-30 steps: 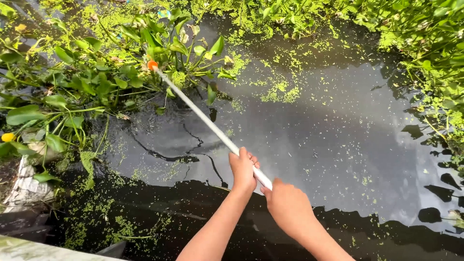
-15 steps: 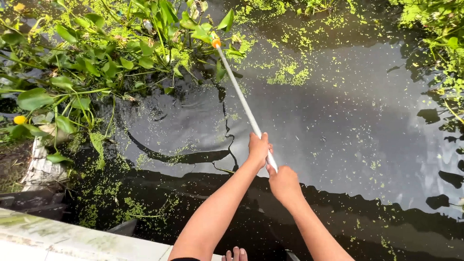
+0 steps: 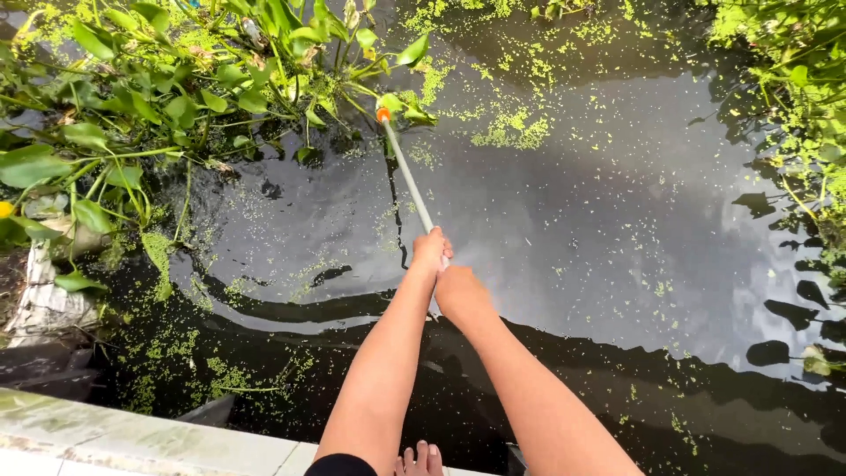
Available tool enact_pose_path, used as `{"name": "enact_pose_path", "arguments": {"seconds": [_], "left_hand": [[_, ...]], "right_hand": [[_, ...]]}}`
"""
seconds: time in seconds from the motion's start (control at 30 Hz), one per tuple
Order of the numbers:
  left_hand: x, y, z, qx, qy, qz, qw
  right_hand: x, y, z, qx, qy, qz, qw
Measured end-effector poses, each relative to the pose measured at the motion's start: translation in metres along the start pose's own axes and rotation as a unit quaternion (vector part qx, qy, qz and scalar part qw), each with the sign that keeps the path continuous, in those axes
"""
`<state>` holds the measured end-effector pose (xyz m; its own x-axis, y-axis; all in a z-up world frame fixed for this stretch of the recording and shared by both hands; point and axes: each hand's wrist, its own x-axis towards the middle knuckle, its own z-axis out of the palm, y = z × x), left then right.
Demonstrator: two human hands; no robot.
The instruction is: Using a long pole to move and clear aquatic vegetation from a pond while standing on a tiled ledge.
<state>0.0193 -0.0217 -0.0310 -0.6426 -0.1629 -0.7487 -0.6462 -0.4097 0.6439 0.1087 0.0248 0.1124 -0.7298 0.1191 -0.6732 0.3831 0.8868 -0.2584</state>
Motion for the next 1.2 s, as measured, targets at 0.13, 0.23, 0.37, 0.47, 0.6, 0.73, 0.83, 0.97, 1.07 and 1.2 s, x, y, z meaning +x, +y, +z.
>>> {"name": "enact_pose_path", "arguments": {"seconds": [0.13,0.23,0.37,0.47,0.6,0.73,0.83,0.97,1.07,1.2], "left_hand": [[0.017,0.003,-0.025,-0.004,0.032,0.010,0.999],[0.005,0.015,-0.050,-0.052,0.054,0.004,0.997],[0.021,0.007,-0.074,-0.133,0.080,0.016,0.988],[0.000,0.031,-0.101,-0.115,0.087,0.029,0.989],[-0.005,0.056,-0.132,-0.138,0.111,0.052,0.983],[0.011,0.057,-0.167,-0.230,0.146,0.059,0.960],[0.024,0.056,-0.207,-0.224,0.155,0.058,0.960],[-0.034,0.072,-0.212,-0.180,0.137,0.040,0.973],[-0.081,0.077,-0.193,-0.151,0.111,0.032,0.982],[-0.150,0.083,-0.139,-0.134,0.084,0.029,0.987]], "right_hand": [[-0.034,-0.048,-0.036,-0.046,-0.060,-0.034,0.997],[-0.016,-0.046,-0.013,-0.035,-0.066,-0.061,0.995],[-0.012,-0.048,0.012,-0.024,-0.057,-0.067,0.996],[-0.018,-0.064,0.022,-0.050,-0.062,-0.100,0.992],[-0.019,-0.090,0.028,-0.036,-0.052,-0.169,0.984],[-0.025,-0.106,0.020,-0.109,-0.037,-0.225,0.968],[-0.036,-0.117,0.028,-0.135,-0.030,-0.273,0.952],[-0.070,-0.117,0.036,-0.118,-0.020,-0.299,0.947],[-0.110,-0.104,0.014,-0.086,-0.026,-0.276,0.957],[-0.140,-0.065,-0.008,0.033,-0.082,-0.118,0.989]]}}
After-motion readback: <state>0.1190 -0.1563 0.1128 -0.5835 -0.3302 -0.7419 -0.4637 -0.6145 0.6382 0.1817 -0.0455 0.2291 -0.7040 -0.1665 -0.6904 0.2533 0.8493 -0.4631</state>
